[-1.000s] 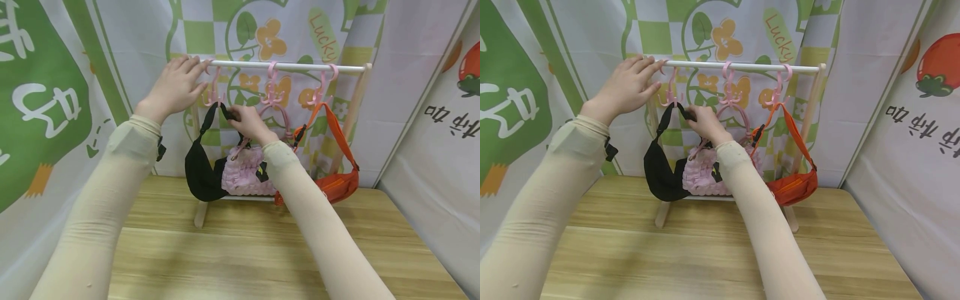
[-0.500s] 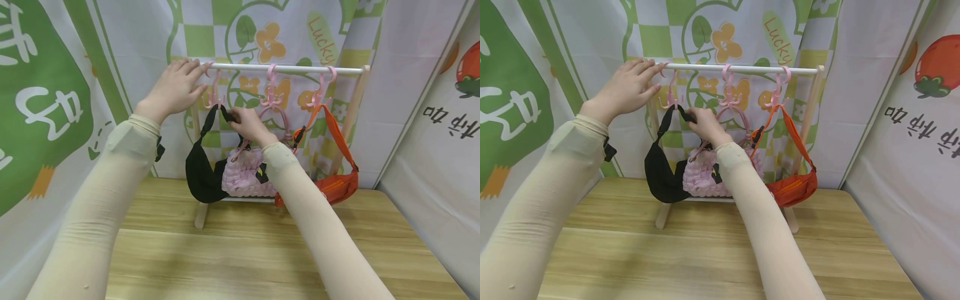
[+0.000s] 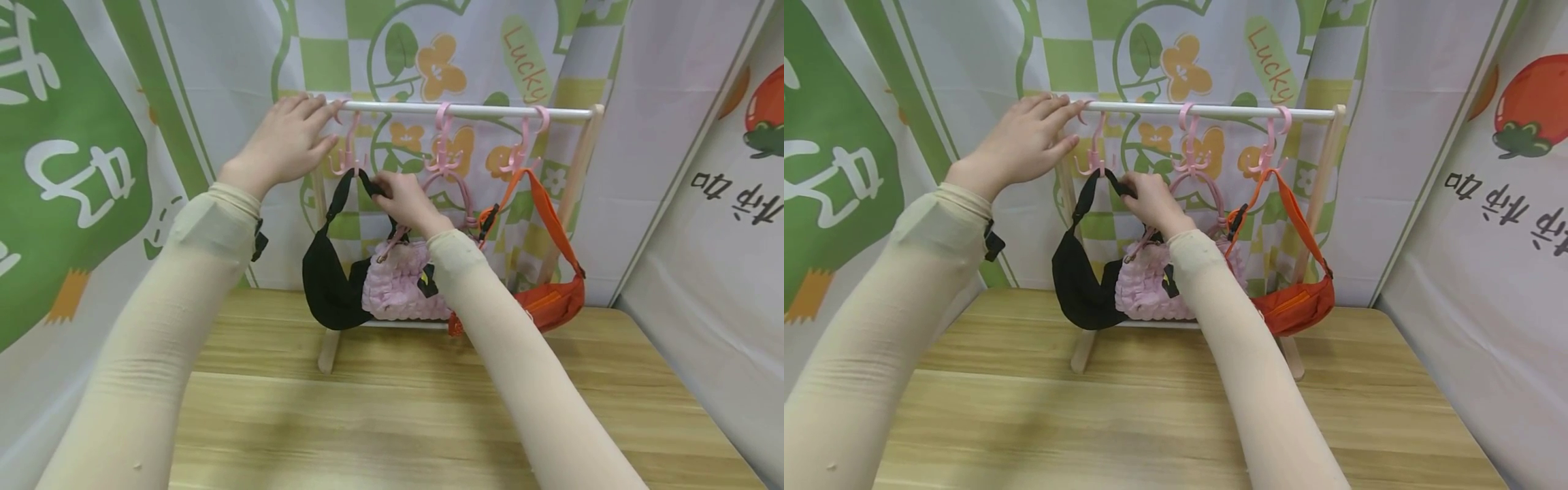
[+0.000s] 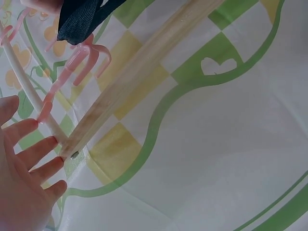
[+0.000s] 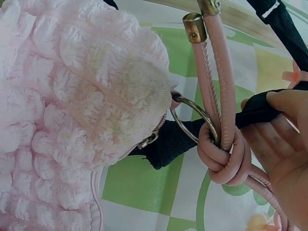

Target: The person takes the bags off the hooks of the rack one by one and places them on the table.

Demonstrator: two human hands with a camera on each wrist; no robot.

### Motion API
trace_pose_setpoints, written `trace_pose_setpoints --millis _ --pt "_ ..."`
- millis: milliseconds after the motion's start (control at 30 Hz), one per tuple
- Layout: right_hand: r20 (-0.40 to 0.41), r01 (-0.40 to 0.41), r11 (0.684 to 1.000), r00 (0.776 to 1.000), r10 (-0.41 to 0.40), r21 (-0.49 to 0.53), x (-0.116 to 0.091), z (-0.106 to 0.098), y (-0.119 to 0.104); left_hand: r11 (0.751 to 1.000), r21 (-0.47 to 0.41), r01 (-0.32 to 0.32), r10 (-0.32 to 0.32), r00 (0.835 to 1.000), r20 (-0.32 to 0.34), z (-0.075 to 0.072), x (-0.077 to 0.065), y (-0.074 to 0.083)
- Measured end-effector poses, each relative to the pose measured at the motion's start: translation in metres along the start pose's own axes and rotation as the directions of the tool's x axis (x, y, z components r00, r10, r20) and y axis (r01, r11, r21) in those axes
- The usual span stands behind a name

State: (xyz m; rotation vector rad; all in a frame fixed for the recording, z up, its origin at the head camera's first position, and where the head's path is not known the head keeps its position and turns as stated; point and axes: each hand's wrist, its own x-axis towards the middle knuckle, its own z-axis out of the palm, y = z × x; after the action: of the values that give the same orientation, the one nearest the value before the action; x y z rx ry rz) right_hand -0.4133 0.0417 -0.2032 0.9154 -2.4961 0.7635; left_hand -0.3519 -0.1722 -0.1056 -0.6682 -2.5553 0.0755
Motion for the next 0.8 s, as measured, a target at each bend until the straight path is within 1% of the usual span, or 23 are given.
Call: trace_pose_setpoints --millis 233,800 --pt "-0.015 0.001 1.0 1.0 -0.001 -0.008 0.0004 -0.0011 -0.0006 1.0 -0.011 0.003 -0.003 1.0 -0.001 -0.0002 0.0014 0.0001" --pt "-0.025 -0.025 0.999 0.999 0.025 -0.022 0.0007 -0.0049 -0.0053 1.0 -0.003 0.002 -0.002 1.0 0.003 0.0 0.0025 0.0001"
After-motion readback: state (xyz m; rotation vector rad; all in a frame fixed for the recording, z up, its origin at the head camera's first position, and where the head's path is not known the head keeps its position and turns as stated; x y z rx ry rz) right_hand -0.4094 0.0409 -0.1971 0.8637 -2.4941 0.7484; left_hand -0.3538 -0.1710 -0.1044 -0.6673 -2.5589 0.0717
